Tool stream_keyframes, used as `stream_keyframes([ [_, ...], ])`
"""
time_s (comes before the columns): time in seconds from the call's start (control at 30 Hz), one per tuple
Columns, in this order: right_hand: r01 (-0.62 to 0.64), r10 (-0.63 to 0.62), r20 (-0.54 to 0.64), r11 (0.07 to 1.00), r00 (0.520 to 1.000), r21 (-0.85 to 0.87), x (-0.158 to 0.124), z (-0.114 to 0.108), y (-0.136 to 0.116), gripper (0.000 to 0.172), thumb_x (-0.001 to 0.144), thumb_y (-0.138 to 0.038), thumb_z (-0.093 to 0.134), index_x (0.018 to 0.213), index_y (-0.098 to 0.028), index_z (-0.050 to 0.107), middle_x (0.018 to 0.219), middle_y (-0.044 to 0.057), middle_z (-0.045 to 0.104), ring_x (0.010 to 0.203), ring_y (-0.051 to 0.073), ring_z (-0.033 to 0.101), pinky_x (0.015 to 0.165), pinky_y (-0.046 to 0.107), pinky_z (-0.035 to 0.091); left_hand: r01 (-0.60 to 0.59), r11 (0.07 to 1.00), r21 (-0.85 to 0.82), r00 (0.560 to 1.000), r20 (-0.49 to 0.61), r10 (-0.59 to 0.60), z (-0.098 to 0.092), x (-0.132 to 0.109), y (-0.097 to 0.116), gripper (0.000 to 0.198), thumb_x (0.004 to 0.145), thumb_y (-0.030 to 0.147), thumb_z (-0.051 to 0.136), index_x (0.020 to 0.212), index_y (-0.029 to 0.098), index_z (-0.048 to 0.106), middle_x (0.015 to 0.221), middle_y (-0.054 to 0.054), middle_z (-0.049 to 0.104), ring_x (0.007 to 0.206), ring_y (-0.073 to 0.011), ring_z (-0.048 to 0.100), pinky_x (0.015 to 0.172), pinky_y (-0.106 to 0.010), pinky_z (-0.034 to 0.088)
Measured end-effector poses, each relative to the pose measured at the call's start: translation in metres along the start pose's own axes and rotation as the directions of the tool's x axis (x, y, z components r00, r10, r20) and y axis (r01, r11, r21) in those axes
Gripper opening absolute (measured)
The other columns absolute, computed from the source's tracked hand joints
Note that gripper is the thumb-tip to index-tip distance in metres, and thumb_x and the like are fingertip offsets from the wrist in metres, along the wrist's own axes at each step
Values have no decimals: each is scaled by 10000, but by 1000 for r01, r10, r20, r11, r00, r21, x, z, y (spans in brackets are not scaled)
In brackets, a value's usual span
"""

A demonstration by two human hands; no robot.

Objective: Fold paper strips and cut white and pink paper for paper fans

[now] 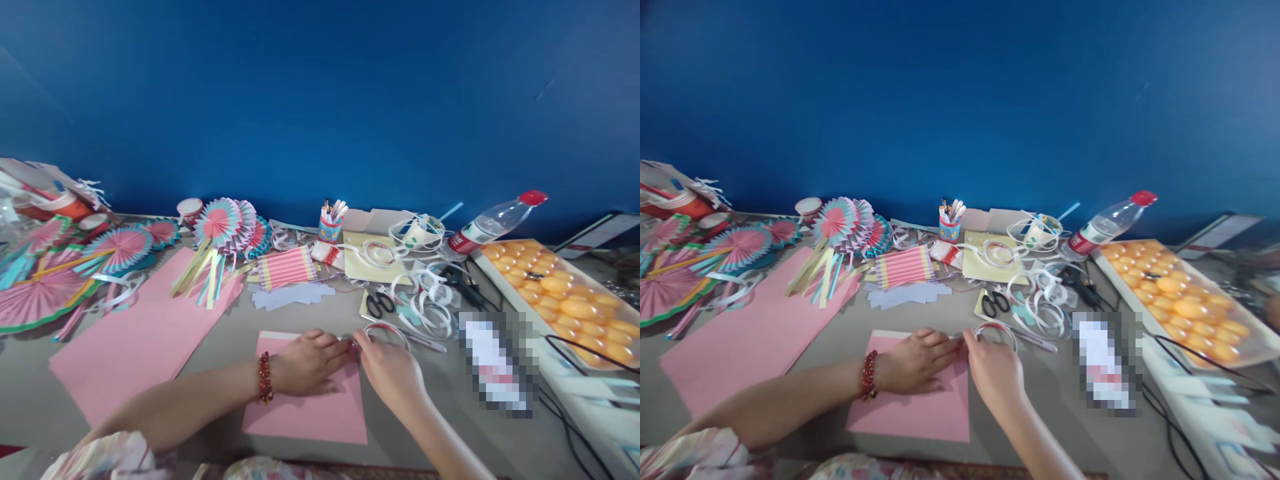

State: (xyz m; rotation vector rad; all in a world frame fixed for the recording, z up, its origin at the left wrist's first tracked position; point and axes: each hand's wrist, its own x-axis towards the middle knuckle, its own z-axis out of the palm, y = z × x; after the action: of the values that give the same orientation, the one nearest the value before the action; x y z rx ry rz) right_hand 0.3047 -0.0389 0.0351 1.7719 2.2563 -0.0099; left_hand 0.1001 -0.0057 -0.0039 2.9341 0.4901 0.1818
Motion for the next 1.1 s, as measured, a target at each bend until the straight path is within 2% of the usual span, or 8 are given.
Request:
stream_keyframes([
  [0.27, 26, -19, -142, 998, 990, 48, -4, 18, 2, 158, 881, -106, 521, 927, -228, 611, 671, 5, 651, 526, 170, 601, 479, 313, 156, -21, 996, 84, 1000, -7, 21, -3, 5, -1, 600, 952, 634, 413, 1271, 148, 564, 1427, -89, 508, 1125, -238, 498, 924, -363, 386],
  [0.47, 78, -57, -278, 995, 959, 66, -8, 35, 3, 260, 813, -31, 526, 965, -220, 620, 759, 15, 658, 567, 156, 580, 539, 305, 273, 32, 997, 66, 999, -7, -32, -2, 9, 5, 708, 933, 716, 320, 1286, 148, 552, 1376, -104, 548, 1104, -240, 503, 916, -351, 375],
  [0.63, 85, -55, -332, 994, 941, 75, -13, 43, 3, 285, 805, -11, 523, 963, -222, 631, 813, 18, 651, 632, 166, 591, 611, 307, 335, 75, 996, 56, 997, -10, -75, -1, 7, 11, 783, 911, 757, 273, 1313, 137, 535, 1422, -111, 506, 1148, -250, 482, 966, -369, 348],
  [0.9, 108, -35, -445, 984, 895, 140, -18, 53, 7, 276, 825, -36, 505, 964, -231, 643, 924, 50, 644, 779, 200, 593, 669, 299, 369, 88, 995, 43, 996, -7, -88, -2, 7, 13, 834, 873, 794, 313, 1356, 143, 512, 1447, -113, 477, 1152, -261, 481, 953, -383, 366],
  [1.1, 118, 12, -439, 956, 898, 268, -18, 60, 11, 225, 867, -90, 476, 940, -224, 642, 955, 61, 622, 816, 213, 587, 697, 302, 397, 87, 995, 52, 996, -15, -86, -2, 5, 14, 833, 872, 802, 281, 1318, 147, 543, 1444, -111, 487, 1160, -262, 477, 953, -370, 358],
])
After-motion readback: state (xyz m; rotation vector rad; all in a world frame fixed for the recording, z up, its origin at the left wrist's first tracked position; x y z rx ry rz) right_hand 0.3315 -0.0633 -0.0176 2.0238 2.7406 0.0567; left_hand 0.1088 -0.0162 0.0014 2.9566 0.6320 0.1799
